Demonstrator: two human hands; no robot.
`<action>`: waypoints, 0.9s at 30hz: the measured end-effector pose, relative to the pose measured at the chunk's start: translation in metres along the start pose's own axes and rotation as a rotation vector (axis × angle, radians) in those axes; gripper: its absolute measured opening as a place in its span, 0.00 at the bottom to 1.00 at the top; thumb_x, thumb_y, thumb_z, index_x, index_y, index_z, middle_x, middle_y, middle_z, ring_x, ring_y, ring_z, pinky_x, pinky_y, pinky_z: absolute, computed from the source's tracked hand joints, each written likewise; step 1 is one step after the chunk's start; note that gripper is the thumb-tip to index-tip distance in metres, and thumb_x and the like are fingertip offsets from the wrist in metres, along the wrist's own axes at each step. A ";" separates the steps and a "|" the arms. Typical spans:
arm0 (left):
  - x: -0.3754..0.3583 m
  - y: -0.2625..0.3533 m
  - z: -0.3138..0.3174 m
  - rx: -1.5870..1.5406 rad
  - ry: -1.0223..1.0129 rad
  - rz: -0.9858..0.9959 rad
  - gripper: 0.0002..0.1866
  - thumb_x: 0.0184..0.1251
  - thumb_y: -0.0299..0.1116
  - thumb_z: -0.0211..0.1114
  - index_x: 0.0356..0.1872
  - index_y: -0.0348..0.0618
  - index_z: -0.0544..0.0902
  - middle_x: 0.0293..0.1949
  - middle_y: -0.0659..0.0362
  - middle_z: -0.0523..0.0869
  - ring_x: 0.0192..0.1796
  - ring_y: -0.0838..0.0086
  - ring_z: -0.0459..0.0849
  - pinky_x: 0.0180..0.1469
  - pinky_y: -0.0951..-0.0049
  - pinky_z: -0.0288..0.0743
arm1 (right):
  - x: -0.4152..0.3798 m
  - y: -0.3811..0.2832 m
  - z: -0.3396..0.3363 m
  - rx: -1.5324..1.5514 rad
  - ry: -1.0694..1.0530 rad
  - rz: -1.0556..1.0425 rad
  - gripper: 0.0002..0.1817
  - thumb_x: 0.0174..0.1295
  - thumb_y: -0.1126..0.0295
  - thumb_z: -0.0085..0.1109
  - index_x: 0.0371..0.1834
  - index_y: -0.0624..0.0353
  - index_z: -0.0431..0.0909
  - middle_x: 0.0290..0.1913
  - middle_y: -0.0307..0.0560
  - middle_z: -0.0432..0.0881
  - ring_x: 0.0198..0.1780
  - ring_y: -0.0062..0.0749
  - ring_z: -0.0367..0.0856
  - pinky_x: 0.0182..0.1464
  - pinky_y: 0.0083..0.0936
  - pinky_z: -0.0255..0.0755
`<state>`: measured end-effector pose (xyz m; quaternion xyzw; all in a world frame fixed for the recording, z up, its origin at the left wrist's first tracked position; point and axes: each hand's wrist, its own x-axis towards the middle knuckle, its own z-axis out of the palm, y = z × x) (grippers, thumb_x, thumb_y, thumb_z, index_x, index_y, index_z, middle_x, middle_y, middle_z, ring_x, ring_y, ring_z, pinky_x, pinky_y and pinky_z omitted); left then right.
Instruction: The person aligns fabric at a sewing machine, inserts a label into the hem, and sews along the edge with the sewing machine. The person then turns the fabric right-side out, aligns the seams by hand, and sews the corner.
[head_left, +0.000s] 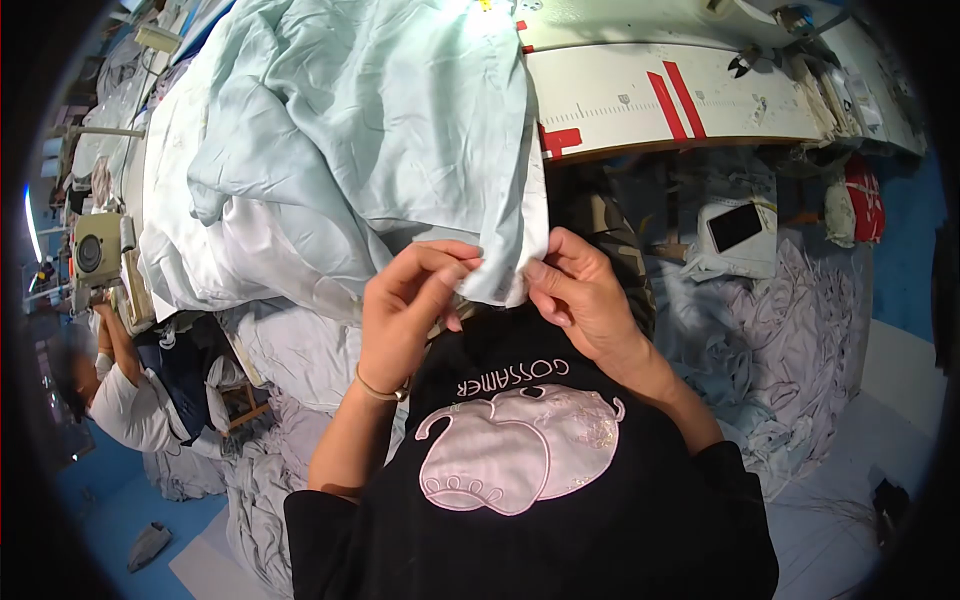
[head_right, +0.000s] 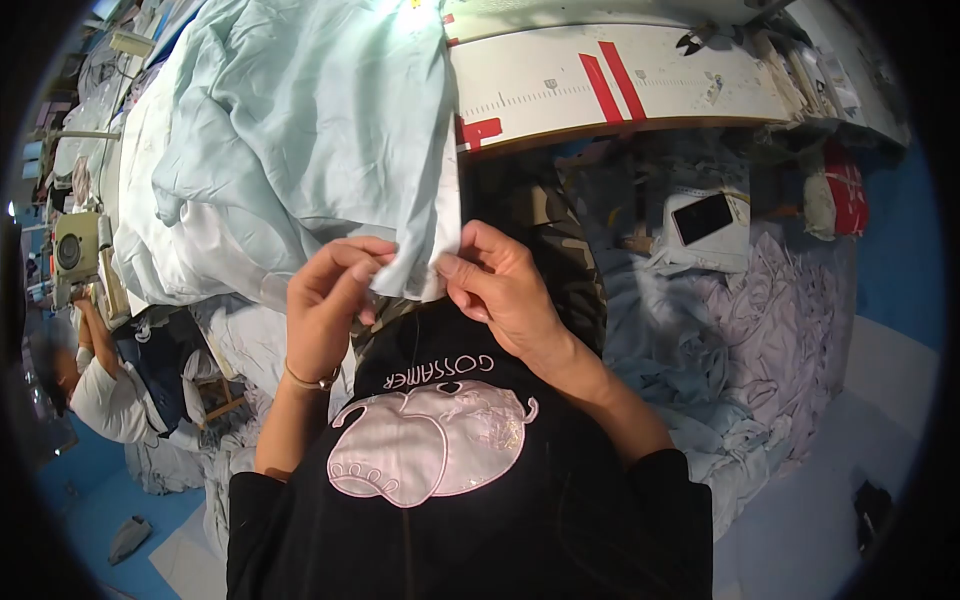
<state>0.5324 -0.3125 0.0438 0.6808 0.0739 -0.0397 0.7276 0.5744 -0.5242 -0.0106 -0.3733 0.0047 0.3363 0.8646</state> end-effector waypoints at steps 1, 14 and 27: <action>-0.002 -0.001 -0.006 -0.285 0.081 -0.262 0.05 0.69 0.19 0.62 0.43 0.33 0.81 0.52 0.55 0.83 0.51 0.74 0.82 0.50 0.76 0.79 | 0.000 -0.001 0.002 -0.001 -0.011 0.005 0.04 0.73 0.74 0.58 0.46 0.60 0.76 0.34 0.37 0.79 0.24 0.12 0.70 0.19 0.10 0.57; 0.006 -0.022 -0.012 -0.159 0.364 -0.044 0.06 0.70 0.27 0.69 0.42 0.35 0.85 0.28 0.68 0.81 0.29 0.85 0.76 0.31 0.82 0.69 | -0.004 -0.003 0.008 -0.074 0.072 0.020 0.06 0.72 0.74 0.57 0.49 0.60 0.76 0.38 0.41 0.83 0.35 0.19 0.81 0.35 0.16 0.73; 0.009 0.024 -0.024 0.309 0.676 0.564 0.07 0.71 0.19 0.60 0.45 0.36 0.85 0.37 0.59 0.84 0.29 0.78 0.80 0.32 0.79 0.74 | -0.010 -0.011 0.006 -0.140 0.121 0.014 0.03 0.71 0.73 0.59 0.42 0.61 0.78 0.33 0.41 0.83 0.31 0.20 0.81 0.32 0.16 0.74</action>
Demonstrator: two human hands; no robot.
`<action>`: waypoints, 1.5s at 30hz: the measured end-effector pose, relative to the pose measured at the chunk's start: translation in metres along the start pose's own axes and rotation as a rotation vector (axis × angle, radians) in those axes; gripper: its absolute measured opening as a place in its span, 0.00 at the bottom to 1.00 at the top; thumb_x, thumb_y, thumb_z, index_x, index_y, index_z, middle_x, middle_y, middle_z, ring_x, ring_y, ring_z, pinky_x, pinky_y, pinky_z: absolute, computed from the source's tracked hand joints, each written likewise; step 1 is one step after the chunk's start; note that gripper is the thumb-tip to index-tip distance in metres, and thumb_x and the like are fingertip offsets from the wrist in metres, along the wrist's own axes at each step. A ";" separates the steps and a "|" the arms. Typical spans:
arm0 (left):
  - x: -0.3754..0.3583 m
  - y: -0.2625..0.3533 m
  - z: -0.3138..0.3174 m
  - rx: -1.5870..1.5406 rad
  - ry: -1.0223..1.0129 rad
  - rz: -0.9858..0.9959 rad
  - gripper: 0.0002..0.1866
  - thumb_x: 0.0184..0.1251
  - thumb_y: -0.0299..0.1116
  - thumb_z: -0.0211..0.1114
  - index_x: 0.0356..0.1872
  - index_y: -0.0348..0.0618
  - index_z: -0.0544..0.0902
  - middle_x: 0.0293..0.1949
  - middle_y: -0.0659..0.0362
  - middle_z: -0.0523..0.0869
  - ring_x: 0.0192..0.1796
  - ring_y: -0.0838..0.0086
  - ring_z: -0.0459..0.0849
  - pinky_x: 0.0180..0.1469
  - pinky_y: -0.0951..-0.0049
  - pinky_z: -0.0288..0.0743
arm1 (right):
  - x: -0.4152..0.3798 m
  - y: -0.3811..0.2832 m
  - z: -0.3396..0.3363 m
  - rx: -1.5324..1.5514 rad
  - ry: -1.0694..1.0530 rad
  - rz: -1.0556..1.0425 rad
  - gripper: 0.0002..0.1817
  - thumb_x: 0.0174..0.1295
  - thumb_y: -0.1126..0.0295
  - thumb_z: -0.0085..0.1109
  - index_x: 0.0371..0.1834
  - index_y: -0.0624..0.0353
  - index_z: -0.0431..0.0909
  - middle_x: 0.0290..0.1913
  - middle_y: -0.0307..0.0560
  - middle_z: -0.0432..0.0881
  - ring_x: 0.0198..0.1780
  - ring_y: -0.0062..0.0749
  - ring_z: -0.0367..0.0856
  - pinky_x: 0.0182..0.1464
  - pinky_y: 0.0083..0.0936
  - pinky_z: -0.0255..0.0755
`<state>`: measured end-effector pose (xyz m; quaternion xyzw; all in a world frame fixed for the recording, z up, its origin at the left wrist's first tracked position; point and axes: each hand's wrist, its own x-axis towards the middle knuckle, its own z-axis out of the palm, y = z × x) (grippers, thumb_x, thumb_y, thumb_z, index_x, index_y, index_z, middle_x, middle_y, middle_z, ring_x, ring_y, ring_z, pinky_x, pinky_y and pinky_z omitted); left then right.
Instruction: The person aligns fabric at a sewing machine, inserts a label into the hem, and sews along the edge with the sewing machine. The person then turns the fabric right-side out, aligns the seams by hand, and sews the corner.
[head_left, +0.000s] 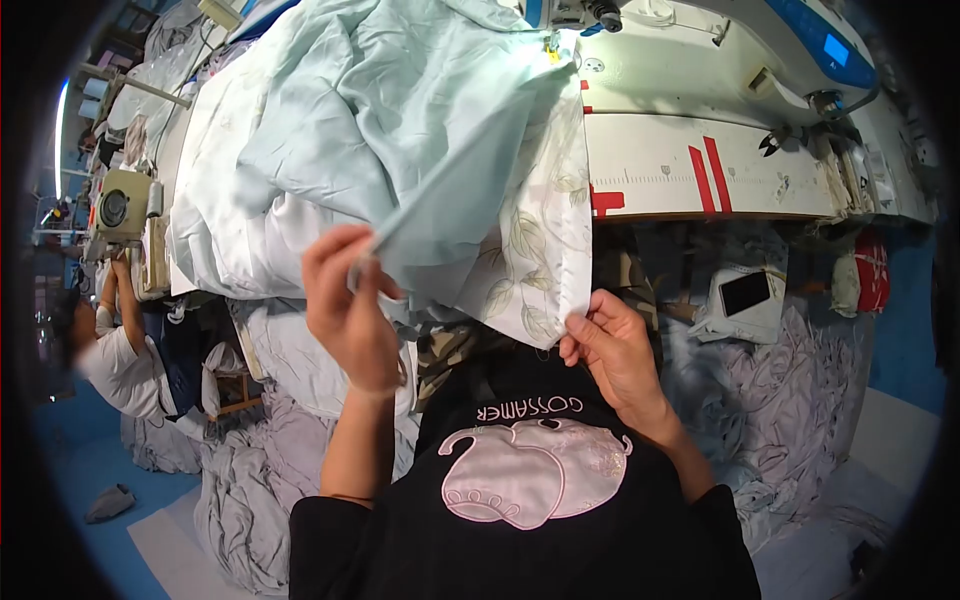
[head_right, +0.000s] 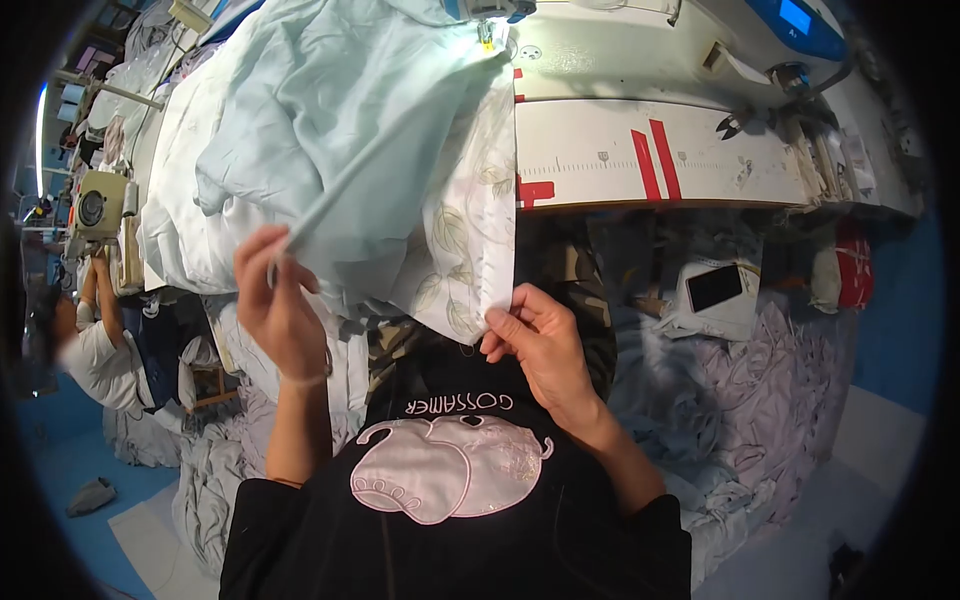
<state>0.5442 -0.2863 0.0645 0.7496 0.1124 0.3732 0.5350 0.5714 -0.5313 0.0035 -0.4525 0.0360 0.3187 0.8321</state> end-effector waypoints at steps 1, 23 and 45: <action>-0.009 0.006 0.002 0.045 -0.122 0.134 0.13 0.63 0.13 0.58 0.44 0.34 0.86 0.42 0.54 0.84 0.33 0.73 0.82 0.35 0.77 0.77 | -0.002 0.000 0.000 -0.029 0.008 -0.007 0.03 0.71 0.74 0.59 0.42 0.61 0.78 0.33 0.42 0.83 0.31 0.20 0.81 0.32 0.16 0.74; -0.060 0.003 0.070 0.448 -0.868 0.687 0.10 0.47 0.31 0.65 0.33 0.43 0.82 0.29 0.62 0.73 0.32 0.71 0.76 0.34 0.70 0.65 | -0.014 0.007 -0.023 -0.355 0.085 -0.062 0.04 0.73 0.77 0.54 0.42 0.65 0.79 0.31 0.38 0.81 0.29 0.17 0.79 0.30 0.15 0.73; -0.054 0.008 0.078 0.474 -1.057 0.607 0.13 0.45 0.27 0.65 0.36 0.43 0.84 0.37 0.60 0.79 0.38 0.67 0.78 0.40 0.66 0.69 | -0.023 0.008 -0.023 -0.611 0.141 -0.202 0.06 0.62 0.88 0.54 0.39 0.71 0.79 0.32 0.45 0.80 0.27 0.23 0.83 0.27 0.19 0.76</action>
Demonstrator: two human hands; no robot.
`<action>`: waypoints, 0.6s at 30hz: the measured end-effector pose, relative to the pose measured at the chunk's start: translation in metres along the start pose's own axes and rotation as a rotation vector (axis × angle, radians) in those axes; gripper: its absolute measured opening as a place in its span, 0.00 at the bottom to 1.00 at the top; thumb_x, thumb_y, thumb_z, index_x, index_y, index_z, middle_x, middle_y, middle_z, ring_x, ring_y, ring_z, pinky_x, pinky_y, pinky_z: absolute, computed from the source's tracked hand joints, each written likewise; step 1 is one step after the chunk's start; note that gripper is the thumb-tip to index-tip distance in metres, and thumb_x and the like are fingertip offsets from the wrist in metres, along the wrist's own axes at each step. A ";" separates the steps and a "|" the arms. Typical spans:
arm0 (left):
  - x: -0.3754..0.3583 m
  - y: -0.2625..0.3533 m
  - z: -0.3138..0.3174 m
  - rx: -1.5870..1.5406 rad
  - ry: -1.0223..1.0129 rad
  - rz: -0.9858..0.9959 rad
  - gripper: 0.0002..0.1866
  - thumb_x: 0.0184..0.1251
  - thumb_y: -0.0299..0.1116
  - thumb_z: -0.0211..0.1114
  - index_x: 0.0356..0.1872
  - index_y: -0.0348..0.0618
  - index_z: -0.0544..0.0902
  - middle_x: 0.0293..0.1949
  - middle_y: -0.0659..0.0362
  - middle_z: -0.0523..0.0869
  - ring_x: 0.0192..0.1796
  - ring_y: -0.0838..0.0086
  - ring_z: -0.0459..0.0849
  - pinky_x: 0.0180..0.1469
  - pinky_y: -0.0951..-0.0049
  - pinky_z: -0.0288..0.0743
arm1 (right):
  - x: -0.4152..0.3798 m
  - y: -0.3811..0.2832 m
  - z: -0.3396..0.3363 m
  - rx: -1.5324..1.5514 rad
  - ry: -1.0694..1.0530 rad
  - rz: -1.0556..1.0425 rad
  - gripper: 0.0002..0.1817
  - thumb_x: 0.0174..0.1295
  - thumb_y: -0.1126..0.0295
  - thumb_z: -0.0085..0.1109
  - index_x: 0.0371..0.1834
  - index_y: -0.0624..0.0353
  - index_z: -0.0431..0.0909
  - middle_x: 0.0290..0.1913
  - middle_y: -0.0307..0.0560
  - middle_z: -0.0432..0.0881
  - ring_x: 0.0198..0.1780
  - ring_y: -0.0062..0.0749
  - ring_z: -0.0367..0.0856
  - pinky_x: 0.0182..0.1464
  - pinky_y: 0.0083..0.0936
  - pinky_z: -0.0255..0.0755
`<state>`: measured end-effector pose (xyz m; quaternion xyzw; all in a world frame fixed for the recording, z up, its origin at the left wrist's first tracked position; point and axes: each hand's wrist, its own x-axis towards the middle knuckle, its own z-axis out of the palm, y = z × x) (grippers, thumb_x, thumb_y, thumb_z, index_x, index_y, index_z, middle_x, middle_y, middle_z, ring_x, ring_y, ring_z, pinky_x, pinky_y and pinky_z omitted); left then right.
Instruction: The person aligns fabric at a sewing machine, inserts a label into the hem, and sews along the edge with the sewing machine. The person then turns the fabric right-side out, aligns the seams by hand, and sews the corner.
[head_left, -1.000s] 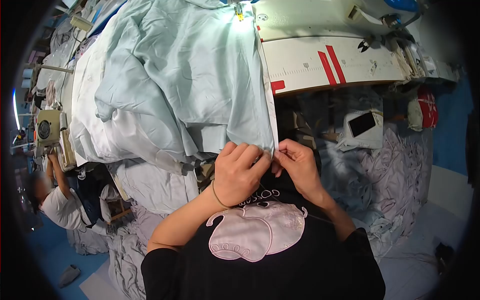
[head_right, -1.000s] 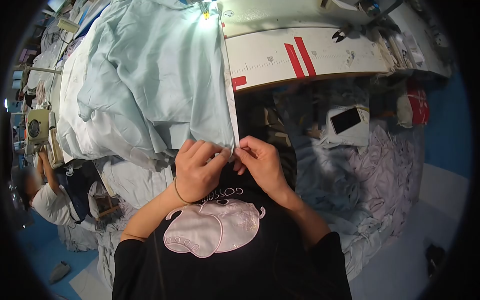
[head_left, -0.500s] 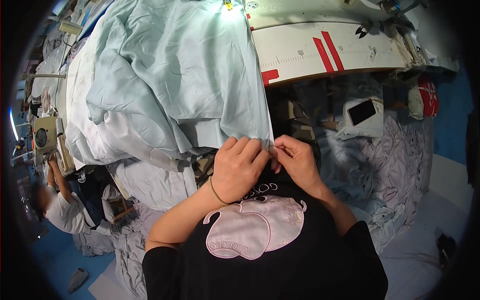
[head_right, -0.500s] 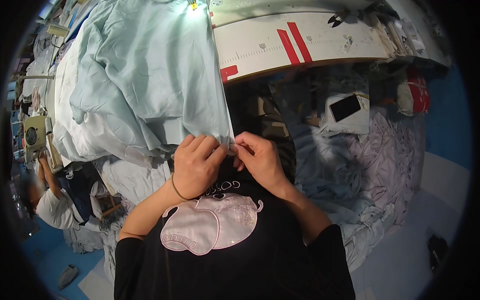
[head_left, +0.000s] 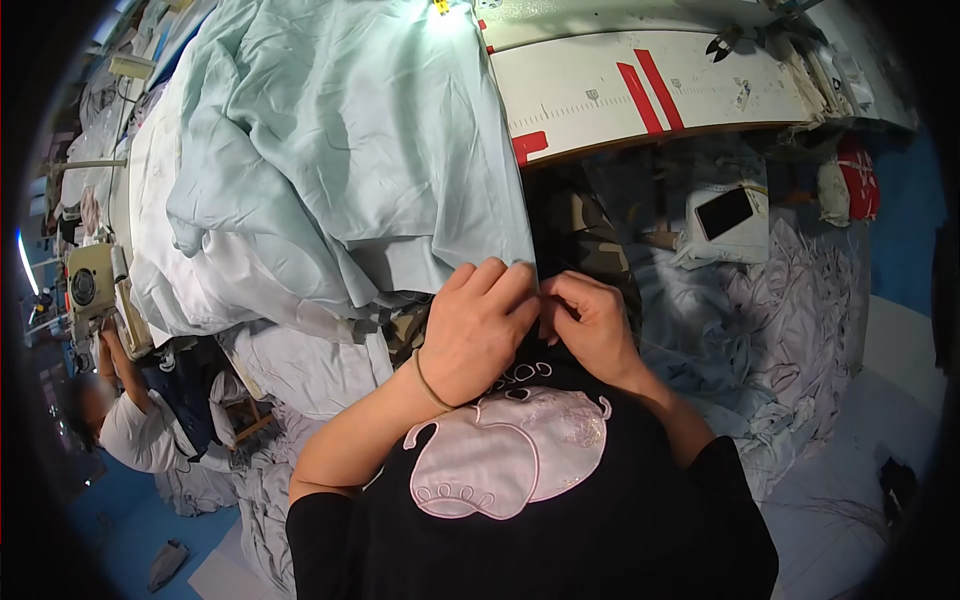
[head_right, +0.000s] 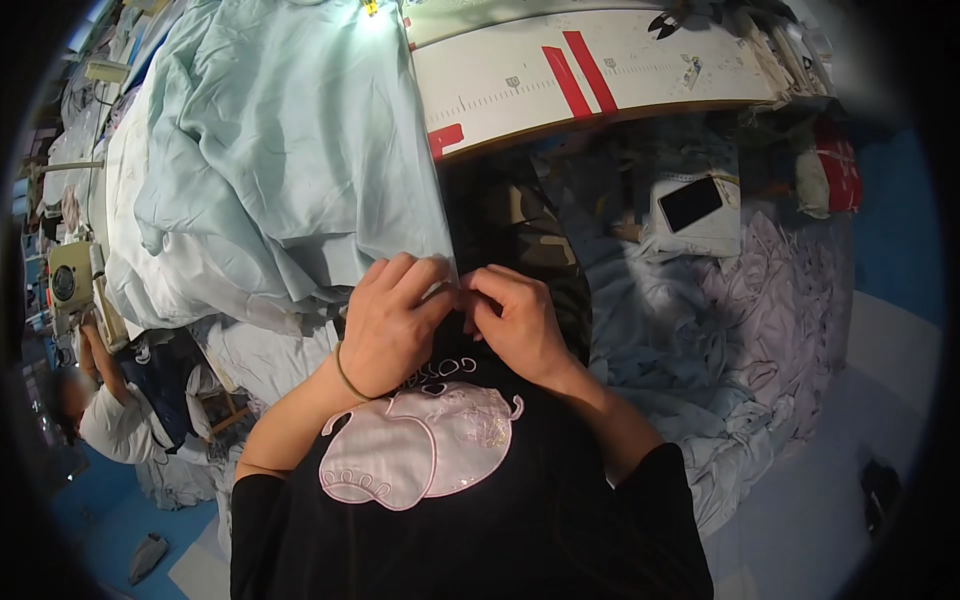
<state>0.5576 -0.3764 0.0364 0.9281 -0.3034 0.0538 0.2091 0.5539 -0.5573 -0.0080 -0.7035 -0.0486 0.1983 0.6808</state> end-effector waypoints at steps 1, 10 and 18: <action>0.003 0.000 -0.001 -0.059 -0.002 0.005 0.12 0.45 0.26 0.64 0.35 0.42 0.84 0.40 0.59 0.79 0.40 0.66 0.79 0.41 0.66 0.71 | -0.001 -0.001 0.000 -0.012 0.008 -0.011 0.07 0.62 0.88 0.53 0.39 0.71 0.79 0.33 0.45 0.80 0.27 0.23 0.83 0.27 0.19 0.76; 0.006 -0.007 0.005 -0.214 -0.096 0.014 0.10 0.45 0.21 0.62 0.32 0.36 0.83 0.47 0.54 0.81 0.43 0.62 0.80 0.43 0.65 0.79 | 0.018 0.002 -0.024 -0.372 0.039 -0.378 0.14 0.58 0.89 0.58 0.47 0.67 0.82 0.41 0.47 0.80 0.37 0.31 0.83 0.34 0.22 0.77; 0.012 -0.017 -0.013 -0.388 -0.178 0.006 0.08 0.45 0.20 0.65 0.30 0.37 0.82 0.40 0.54 0.81 0.44 0.60 0.82 0.44 0.64 0.80 | 0.080 -0.001 -0.025 -0.686 0.032 -1.080 0.17 0.44 0.79 0.67 0.41 0.60 0.87 0.45 0.44 0.83 0.45 0.37 0.80 0.46 0.33 0.75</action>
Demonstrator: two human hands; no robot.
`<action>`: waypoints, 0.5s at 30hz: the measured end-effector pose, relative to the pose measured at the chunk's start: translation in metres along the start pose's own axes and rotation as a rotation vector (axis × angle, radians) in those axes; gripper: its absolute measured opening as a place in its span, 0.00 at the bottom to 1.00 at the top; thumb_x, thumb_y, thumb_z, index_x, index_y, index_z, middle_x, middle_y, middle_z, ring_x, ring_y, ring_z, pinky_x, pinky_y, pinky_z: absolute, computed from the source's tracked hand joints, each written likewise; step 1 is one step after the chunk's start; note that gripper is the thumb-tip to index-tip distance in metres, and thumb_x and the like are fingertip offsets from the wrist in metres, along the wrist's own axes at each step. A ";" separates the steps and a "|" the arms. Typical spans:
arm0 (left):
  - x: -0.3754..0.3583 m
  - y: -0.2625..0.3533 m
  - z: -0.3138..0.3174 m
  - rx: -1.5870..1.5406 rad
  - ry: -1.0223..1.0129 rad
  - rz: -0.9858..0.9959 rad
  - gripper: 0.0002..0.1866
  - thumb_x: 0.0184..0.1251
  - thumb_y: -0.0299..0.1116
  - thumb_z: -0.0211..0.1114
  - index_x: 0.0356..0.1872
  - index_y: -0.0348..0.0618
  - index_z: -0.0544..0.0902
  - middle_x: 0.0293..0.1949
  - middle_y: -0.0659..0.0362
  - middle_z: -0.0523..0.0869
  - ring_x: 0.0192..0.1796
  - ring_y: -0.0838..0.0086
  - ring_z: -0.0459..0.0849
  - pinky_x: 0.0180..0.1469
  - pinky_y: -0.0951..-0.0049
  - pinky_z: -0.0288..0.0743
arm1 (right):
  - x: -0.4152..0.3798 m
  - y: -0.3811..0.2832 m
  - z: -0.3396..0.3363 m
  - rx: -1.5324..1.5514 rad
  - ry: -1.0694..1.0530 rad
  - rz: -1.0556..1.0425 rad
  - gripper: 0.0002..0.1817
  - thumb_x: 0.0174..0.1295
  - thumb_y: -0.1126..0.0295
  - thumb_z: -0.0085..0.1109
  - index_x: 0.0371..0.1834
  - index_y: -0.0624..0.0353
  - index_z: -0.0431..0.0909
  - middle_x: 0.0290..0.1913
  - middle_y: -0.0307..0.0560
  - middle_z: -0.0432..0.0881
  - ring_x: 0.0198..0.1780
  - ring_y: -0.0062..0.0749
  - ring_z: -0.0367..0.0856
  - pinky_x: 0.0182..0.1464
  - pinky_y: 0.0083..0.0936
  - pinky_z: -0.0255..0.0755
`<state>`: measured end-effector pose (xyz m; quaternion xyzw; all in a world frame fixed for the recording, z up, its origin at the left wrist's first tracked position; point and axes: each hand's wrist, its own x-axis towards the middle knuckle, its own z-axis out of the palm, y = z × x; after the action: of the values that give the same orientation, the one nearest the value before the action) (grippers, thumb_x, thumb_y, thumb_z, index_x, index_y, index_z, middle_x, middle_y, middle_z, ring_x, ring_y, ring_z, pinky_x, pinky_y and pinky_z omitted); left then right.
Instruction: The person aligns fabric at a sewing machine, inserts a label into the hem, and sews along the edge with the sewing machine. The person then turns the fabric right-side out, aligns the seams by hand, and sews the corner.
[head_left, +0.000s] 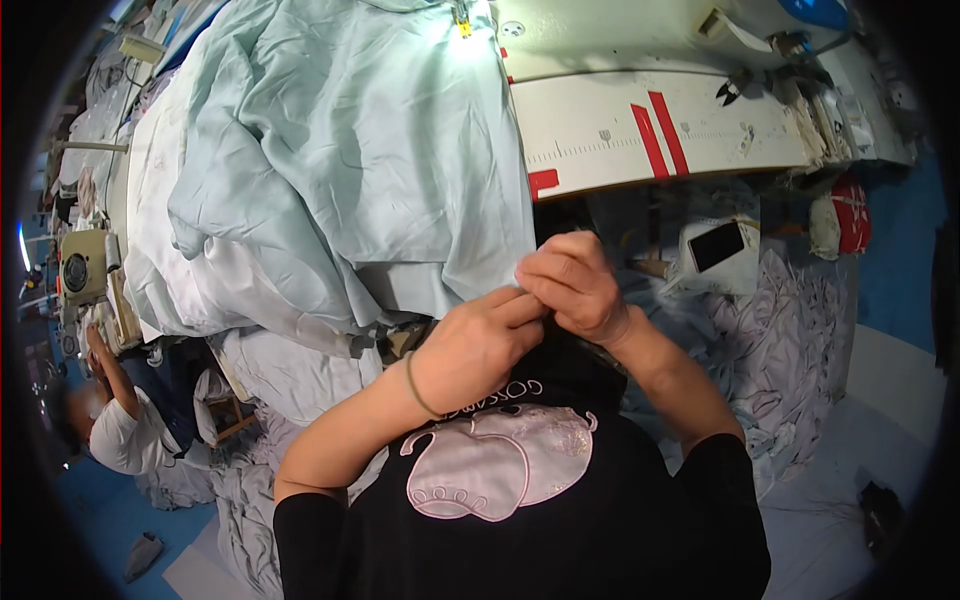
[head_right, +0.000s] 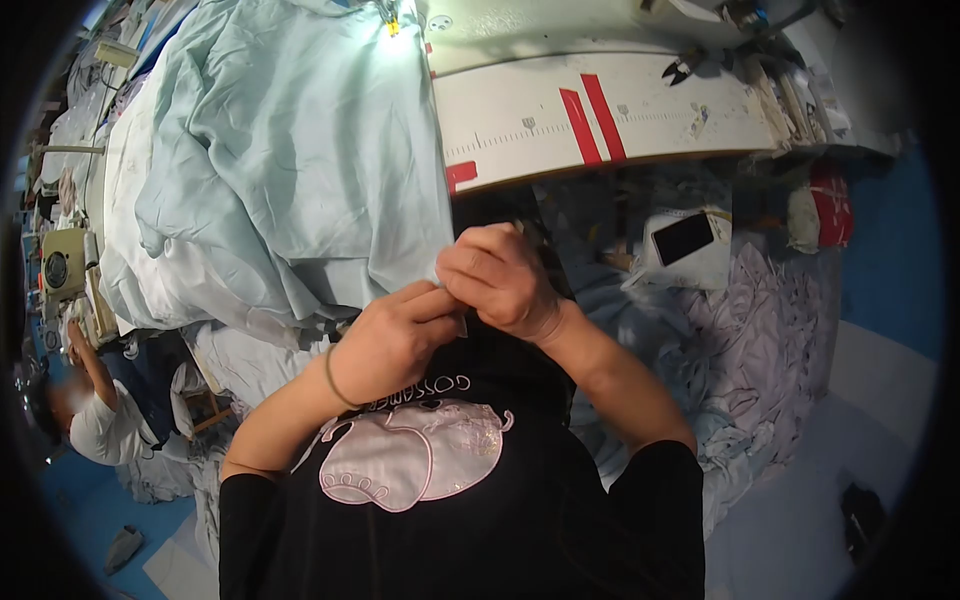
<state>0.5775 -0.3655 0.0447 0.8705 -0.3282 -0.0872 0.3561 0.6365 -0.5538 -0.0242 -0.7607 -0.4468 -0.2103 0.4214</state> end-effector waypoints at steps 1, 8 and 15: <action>-0.001 0.000 -0.010 0.002 0.013 -0.002 0.08 0.45 0.20 0.65 0.30 0.37 0.82 0.40 0.54 0.81 0.44 0.60 0.82 0.44 0.64 0.80 | 0.005 0.002 -0.001 0.014 -0.039 -0.042 0.14 0.44 0.78 0.67 0.38 0.61 0.87 0.43 0.43 0.84 0.45 0.38 0.80 0.45 0.34 0.74; 0.039 -0.046 -0.053 0.242 0.510 -0.151 0.21 0.60 0.27 0.69 0.56 0.39 0.80 0.58 0.47 0.81 0.57 0.51 0.80 0.58 0.58 0.76 | 0.027 -0.005 -0.014 0.068 -0.155 0.028 0.08 0.45 0.82 0.64 0.30 0.64 0.84 0.38 0.44 0.84 0.46 0.37 0.84 0.43 0.33 0.73; 0.053 -0.096 -0.084 0.379 0.561 -0.209 0.21 0.56 0.25 0.72 0.53 0.37 0.82 0.57 0.50 0.80 0.58 0.52 0.77 0.60 0.60 0.74 | 0.035 -0.011 -0.013 0.158 -0.206 0.135 0.09 0.45 0.85 0.64 0.31 0.64 0.84 0.36 0.45 0.84 0.43 0.38 0.85 0.40 0.31 0.73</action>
<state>0.6995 -0.3007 0.0456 0.9401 -0.1373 0.1815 0.2538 0.6457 -0.5442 0.0118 -0.7709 -0.4508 -0.0665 0.4450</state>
